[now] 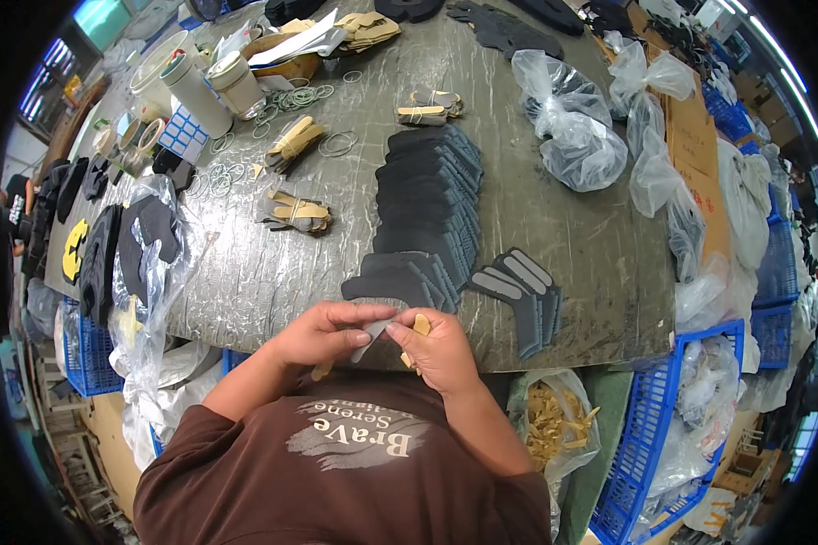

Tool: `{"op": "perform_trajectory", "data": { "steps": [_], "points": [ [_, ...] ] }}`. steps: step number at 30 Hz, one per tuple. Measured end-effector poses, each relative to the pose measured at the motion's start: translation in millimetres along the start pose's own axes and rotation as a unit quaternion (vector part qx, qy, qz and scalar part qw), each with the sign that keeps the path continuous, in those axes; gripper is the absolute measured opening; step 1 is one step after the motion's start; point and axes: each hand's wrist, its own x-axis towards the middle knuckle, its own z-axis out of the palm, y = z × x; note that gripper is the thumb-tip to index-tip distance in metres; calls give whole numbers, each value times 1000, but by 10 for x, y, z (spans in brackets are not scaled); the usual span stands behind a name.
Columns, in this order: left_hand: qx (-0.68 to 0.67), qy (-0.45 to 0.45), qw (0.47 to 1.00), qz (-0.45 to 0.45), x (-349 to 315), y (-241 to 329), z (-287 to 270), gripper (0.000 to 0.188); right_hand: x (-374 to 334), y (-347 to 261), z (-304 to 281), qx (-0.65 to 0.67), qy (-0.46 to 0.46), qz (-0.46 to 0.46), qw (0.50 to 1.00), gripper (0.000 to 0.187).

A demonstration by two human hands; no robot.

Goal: Sorting and bundling black shoe components using rubber bands.

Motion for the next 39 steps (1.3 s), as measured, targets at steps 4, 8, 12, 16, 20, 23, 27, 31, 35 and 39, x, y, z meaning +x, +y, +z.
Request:
{"op": "perform_trajectory", "data": {
  "steps": [4,8,12,16,20,23,27,31,35,39],
  "points": [
    [-11,-23,998,52,-6,-16,-4,42,0,37,-18,33,-5,8,999,5],
    [-82,-43,996,15,-15,-57,3,43,19,119,-55,139,-39,35,989,7],
    [-171,-81,981,-53,-24,-162,-67,43,23,114,-65,201,-100,54,973,10],
    [-184,-97,977,-55,-20,-79,-30,42,-7,114,-54,198,-85,50,975,9],
    [-107,-22,994,9,26,-50,31,39,-43,83,-59,182,-70,52,979,8],
    [-60,-27,997,35,37,-40,22,39,-52,113,-60,176,-58,42,982,9],
    [-67,-42,997,-22,18,-29,7,41,-52,142,-36,206,-48,29,977,11],
    [-83,-36,996,-15,19,-60,-1,41,-48,120,-17,200,-47,47,978,10],
    [-32,-28,998,44,34,-89,4,40,-44,150,-33,188,-36,39,981,9],
    [-39,-6,997,73,48,-149,41,38,-43,188,-37,188,-38,42,981,9]
  ]
}}
